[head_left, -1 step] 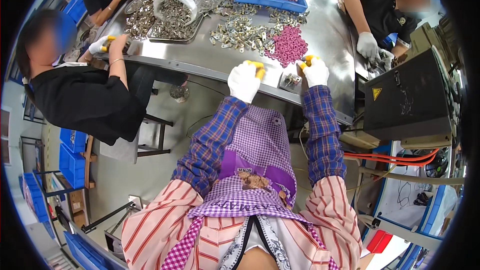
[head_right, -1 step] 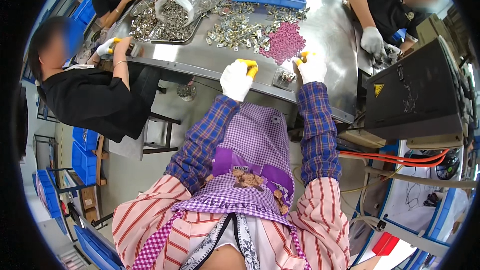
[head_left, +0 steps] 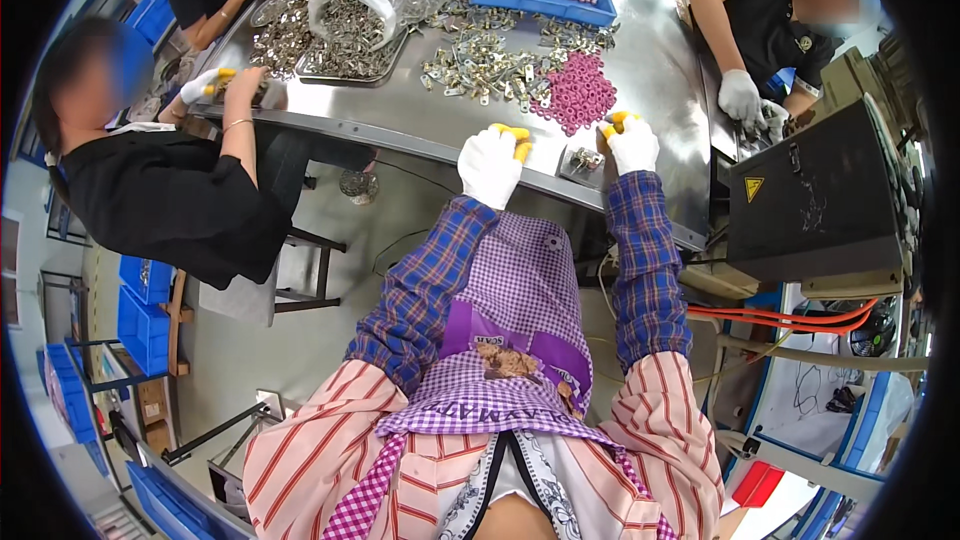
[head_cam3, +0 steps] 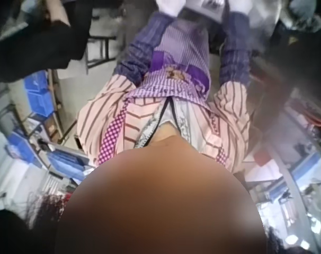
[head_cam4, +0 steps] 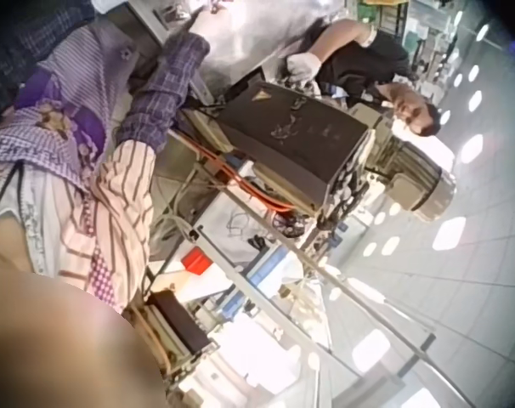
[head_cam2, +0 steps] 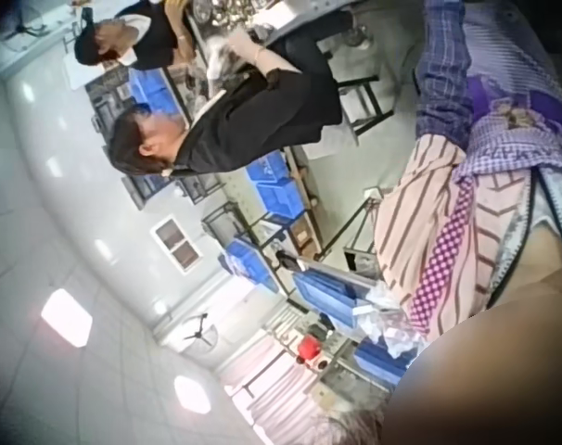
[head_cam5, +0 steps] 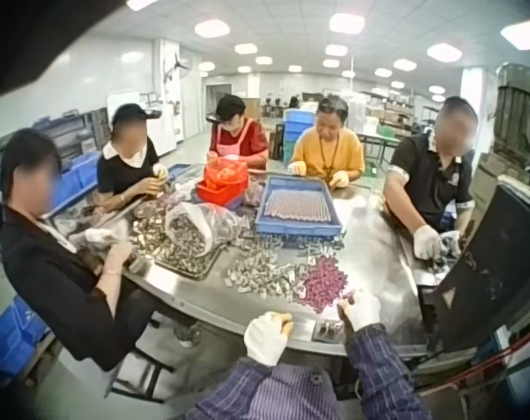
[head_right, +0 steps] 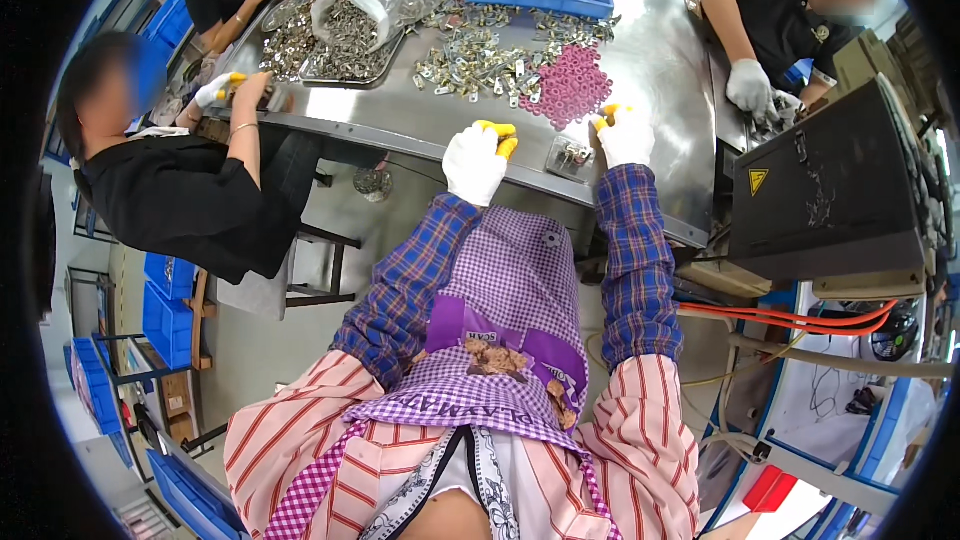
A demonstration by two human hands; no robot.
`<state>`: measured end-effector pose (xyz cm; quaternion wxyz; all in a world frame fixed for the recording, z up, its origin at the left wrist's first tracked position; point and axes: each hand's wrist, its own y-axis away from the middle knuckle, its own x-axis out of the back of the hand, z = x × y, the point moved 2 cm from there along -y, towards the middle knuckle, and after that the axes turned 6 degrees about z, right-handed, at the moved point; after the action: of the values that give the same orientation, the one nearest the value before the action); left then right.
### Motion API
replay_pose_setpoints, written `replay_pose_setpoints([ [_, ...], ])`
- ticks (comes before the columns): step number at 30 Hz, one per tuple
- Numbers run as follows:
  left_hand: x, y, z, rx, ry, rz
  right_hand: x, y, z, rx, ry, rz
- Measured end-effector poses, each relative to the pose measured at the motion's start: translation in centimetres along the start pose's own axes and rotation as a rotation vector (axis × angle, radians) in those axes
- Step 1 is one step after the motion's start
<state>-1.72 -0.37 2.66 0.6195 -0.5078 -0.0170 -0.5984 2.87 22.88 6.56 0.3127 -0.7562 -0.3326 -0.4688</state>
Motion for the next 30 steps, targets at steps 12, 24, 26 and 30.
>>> replay_pose_setpoints([
  [12, 0.2, -0.2, 0.4, 0.162, 0.142, -0.046, 2.4, 6.4, -0.6, 0.108, -0.583, 0.045],
  [24, 2.1, -2.9, 6.9, 0.343, 0.548, -0.342, 2.6, 7.1, -1.3, 0.160, -0.671, -0.143],
  [26, 2.4, -2.9, 7.2, 0.350, 0.543, -0.330, 2.6, 7.3, -1.2, 0.149, -0.662, -0.143],
  [30, 2.4, -3.0, 7.7, 0.379, 0.546, -0.332, 2.5, 7.0, -1.3, 0.105, -0.634, -0.144],
])
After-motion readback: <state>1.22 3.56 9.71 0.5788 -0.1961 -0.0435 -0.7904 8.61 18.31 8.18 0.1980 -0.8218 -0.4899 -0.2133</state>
